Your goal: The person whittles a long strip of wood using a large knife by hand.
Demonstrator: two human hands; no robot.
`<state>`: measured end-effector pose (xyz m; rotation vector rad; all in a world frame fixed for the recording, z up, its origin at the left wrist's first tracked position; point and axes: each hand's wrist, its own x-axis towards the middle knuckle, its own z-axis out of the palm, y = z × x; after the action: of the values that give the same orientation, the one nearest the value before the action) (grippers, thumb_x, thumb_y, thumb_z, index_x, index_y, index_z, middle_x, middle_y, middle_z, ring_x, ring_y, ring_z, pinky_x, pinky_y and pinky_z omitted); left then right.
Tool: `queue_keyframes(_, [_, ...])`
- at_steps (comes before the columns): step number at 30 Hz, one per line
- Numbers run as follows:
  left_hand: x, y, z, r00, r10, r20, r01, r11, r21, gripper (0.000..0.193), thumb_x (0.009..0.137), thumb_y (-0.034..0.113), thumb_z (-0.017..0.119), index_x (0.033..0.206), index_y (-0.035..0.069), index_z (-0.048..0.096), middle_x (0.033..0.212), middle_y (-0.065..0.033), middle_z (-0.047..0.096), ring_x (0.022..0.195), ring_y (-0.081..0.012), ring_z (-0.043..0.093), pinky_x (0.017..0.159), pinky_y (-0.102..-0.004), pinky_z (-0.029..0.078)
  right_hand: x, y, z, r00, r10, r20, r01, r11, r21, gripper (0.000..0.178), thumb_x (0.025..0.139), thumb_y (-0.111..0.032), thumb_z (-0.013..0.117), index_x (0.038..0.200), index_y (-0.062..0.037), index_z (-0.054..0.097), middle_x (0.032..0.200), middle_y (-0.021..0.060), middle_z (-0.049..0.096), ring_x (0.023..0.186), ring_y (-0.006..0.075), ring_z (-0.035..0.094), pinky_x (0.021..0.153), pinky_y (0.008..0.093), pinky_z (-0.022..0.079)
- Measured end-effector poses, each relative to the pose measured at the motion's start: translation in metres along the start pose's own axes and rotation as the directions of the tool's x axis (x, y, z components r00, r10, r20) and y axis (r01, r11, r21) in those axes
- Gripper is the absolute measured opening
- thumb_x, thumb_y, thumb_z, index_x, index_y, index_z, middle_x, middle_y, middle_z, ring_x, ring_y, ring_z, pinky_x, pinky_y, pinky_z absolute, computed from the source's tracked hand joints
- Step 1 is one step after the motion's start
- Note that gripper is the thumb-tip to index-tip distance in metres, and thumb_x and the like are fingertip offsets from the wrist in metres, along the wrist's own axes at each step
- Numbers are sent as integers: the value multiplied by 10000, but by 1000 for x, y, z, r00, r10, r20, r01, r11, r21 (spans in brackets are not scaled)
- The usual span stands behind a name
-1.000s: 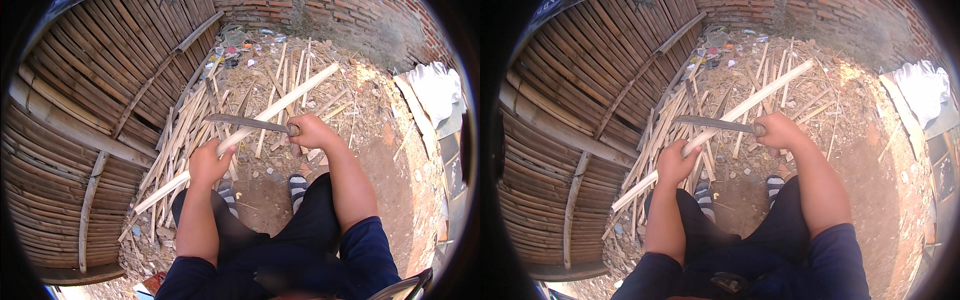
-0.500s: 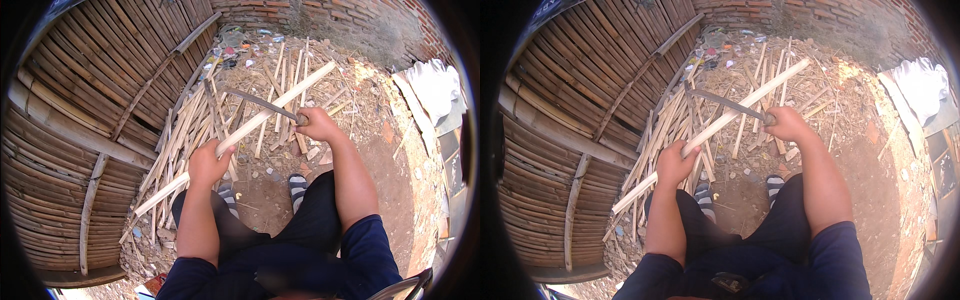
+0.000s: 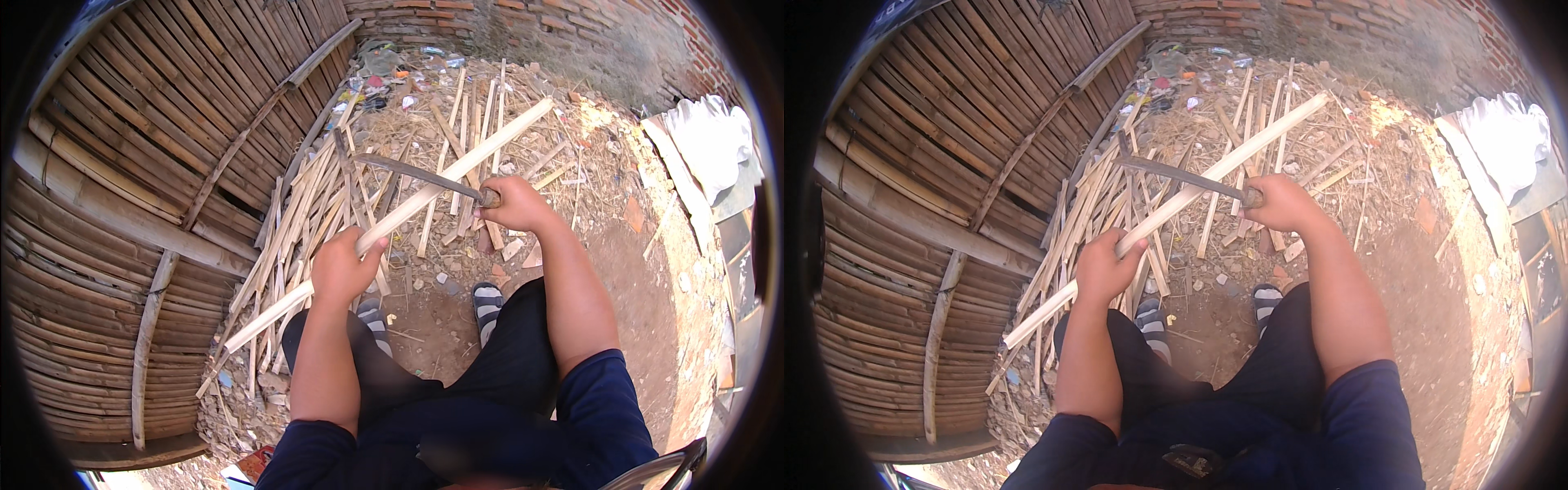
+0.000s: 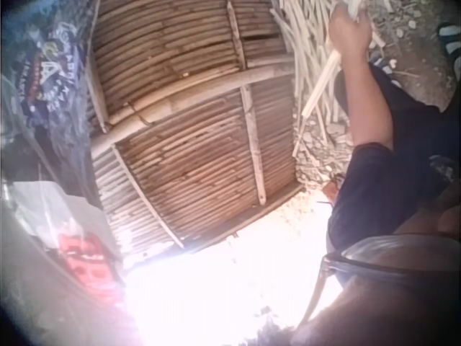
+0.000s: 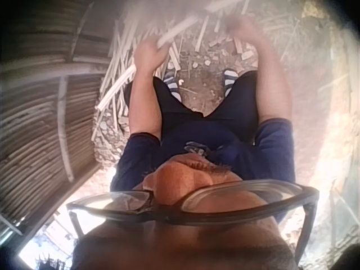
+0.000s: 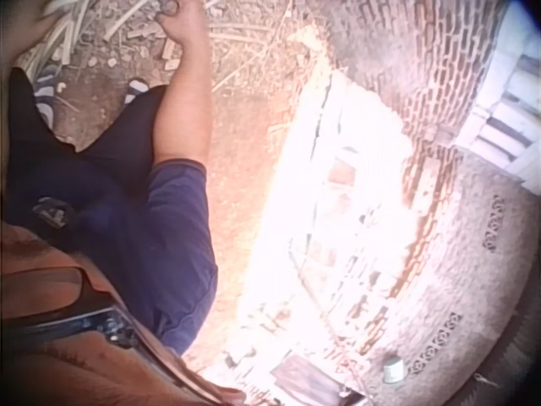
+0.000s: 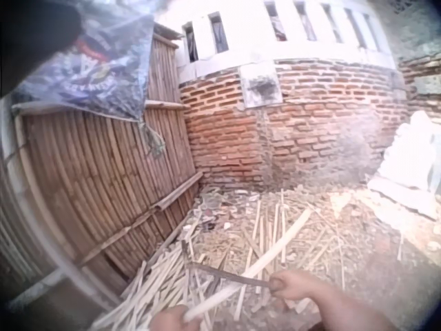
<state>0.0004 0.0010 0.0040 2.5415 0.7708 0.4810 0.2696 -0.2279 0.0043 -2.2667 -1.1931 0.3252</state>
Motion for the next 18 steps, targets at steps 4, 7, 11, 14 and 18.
queue_keyframes(4, [1, 0, -1, 1000, -13, 10, 13, 1000, 5, 495, 937, 503, 786, 1010, 15, 758, 837, -215, 734, 812, -424, 721, 738, -492, 554, -1, 3, -2, 996, 53, -70, -52, 998, 21, 416, 820, -297, 914, 1065, -3, 749, 870, 220, 721, 848, 361, 705, 791, 459, 535])
queue_keyframes(7, [1, -1, -3, 999, -27, 27, 26, 999, 45, 494, 935, 507, 788, 1018, 20, 762, 842, -213, 738, 814, -421, 723, 743, -493, 556, -1, 0, 1, 999, -1, -51, -1, 999, -38, 413, 819, -291, 913, 1075, -9, 754, 894, 226, 732, 867, 382, 712, 800, 463, 542])
queue_keyframes(11, [0, -2, -1, 1000, -9, 19, 8, 999, 47, 516, 948, 550, 750, 997, 36, 736, 821, -203, 738, 802, -426, 729, 719, -527, 561, 0, -7, 5, 999, -39, 31, 41, 995, -86, 402, 817, -293, 913, 1061, -13, 760, 910, 236, 737, 881, 406, 716, 806, 473, 547])
queue_keyframes(14, [0, -3, -1, 999, -28, 29, 27, 999, 33, 501, 941, 532, 769, 1012, 37, 747, 843, -205, 743, 815, -420, 730, 733, -513, 563, 2, -7, 3, 998, -46, 35, 48, 998, -35, 411, 809, -311, 916, 1034, -3, 762, 896, 239, 730, 872, 403, 714, 805, 478, 545])
queue_keyframes(18, [0, -1, 2, 999, -43, 12, 43, 999, 29, 481, 924, 504, 803, 1037, 37, 771, 855, -205, 749, 819, -410, 732, 753, -490, 566, 1, 1, -1, 998, 44, -33, -46, 997, -66, 418, 802, -315, 919, 1012, 10, 759, 879, 241, 724, 859, 406, 713, 799, 481, 546])
